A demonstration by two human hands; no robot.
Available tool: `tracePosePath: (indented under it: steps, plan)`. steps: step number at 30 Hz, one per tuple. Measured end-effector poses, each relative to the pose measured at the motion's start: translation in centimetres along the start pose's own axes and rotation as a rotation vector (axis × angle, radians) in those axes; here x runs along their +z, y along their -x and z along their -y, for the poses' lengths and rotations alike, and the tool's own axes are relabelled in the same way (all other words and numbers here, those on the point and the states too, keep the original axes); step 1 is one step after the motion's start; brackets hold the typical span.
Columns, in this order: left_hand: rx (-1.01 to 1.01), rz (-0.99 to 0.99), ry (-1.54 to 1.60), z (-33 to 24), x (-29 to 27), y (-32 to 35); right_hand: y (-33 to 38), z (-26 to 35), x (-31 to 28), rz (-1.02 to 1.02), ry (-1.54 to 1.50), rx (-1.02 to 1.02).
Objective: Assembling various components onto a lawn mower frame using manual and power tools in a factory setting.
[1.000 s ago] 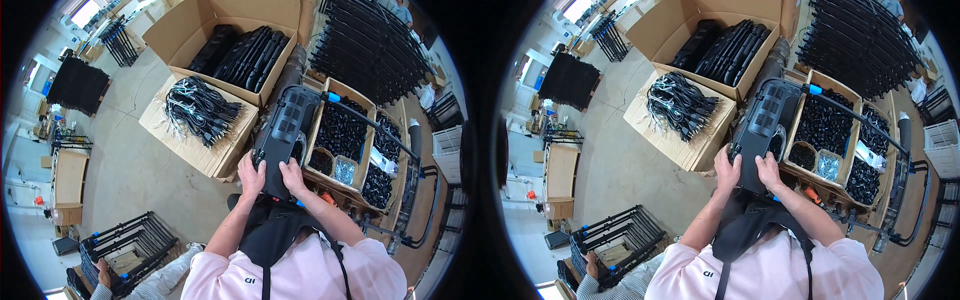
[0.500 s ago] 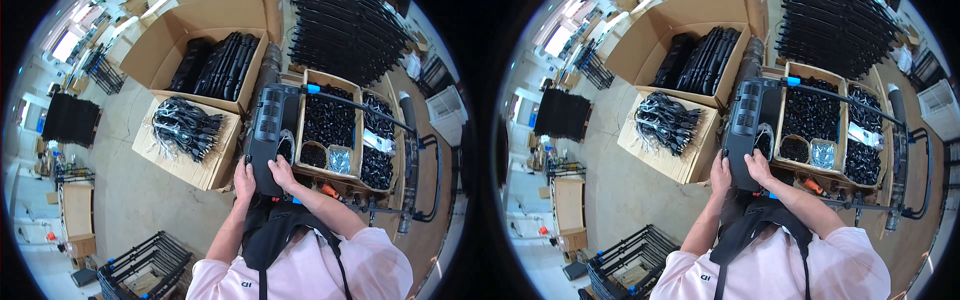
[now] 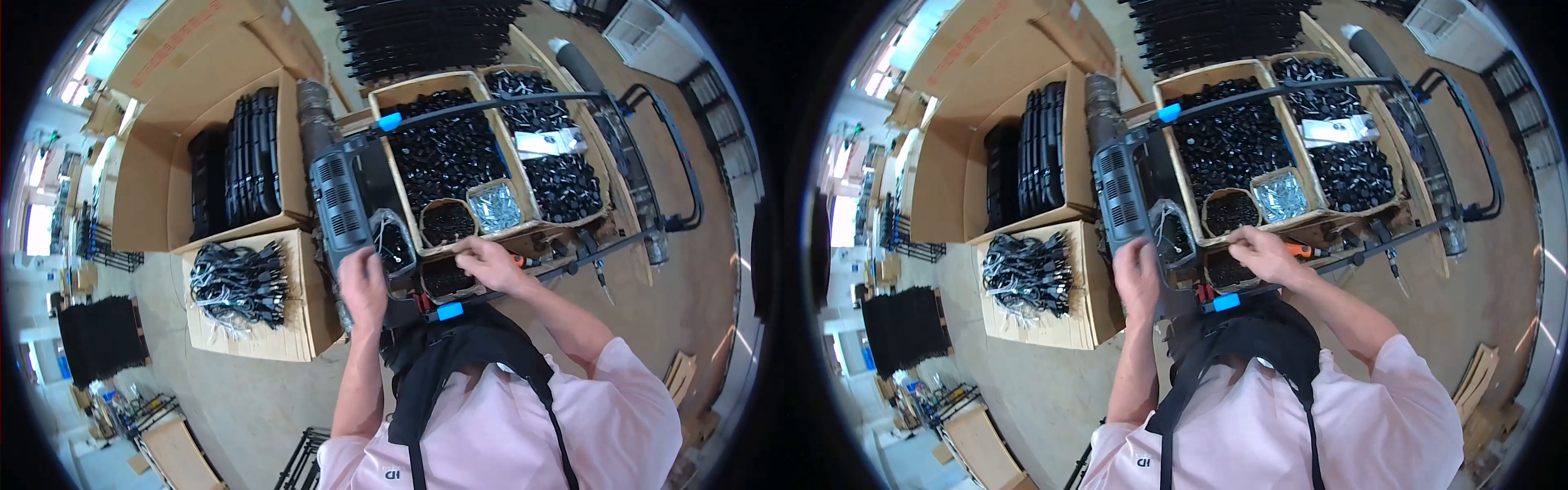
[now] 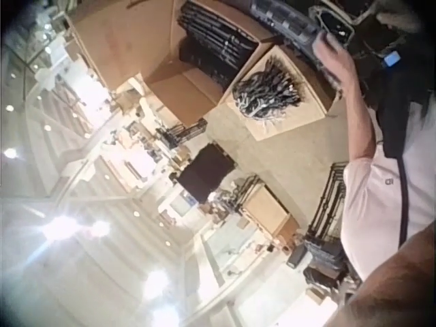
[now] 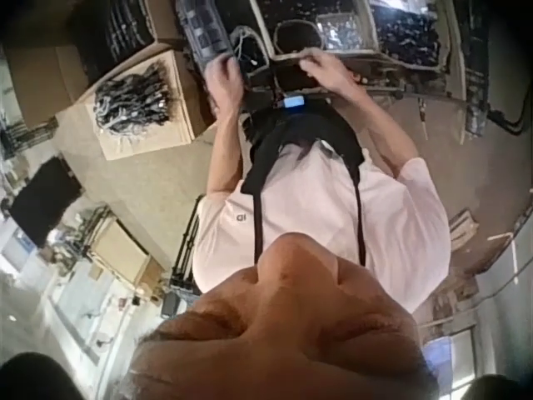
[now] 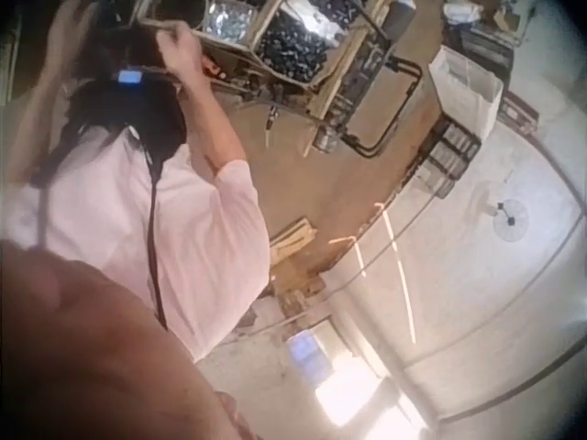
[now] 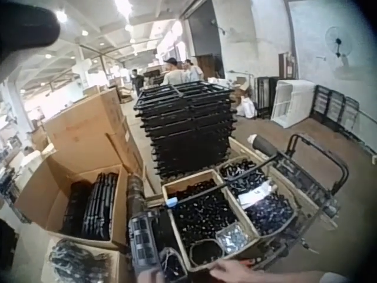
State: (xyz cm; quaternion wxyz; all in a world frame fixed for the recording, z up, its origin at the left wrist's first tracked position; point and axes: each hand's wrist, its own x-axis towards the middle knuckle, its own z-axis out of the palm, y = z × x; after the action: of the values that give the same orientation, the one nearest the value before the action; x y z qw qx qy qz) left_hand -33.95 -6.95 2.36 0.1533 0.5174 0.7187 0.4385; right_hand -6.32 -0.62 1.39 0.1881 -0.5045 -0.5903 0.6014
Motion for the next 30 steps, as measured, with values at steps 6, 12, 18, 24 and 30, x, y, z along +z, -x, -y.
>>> tracePosePath:
  steps: [6, 12, 18, 24, 30]
  plan:
    - [0.293, 0.746, -0.070, 0.7, 14.3, -5.9, 10.3, 1.2, -5.3, -0.020, -0.113, 0.177]
    - [0.649, 1.160, -0.326, -1.6, 18.4, -6.3, 19.2, -4.7, -6.2, -0.122, -0.184, 0.399]
    - [0.794, 1.424, -0.108, -4.0, 18.1, -1.3, 19.6, -11.8, -4.8, -0.285, -0.356, 0.607]
    - [0.785, 1.835, -0.683, 3.9, 21.1, 2.3, 10.4, -20.7, -2.7, -0.447, -0.702, 0.666]
    - [0.832, 1.790, -0.640, 5.2, 22.1, 2.7, -1.4, -25.1, 0.0, -0.664, -1.235, 0.669]
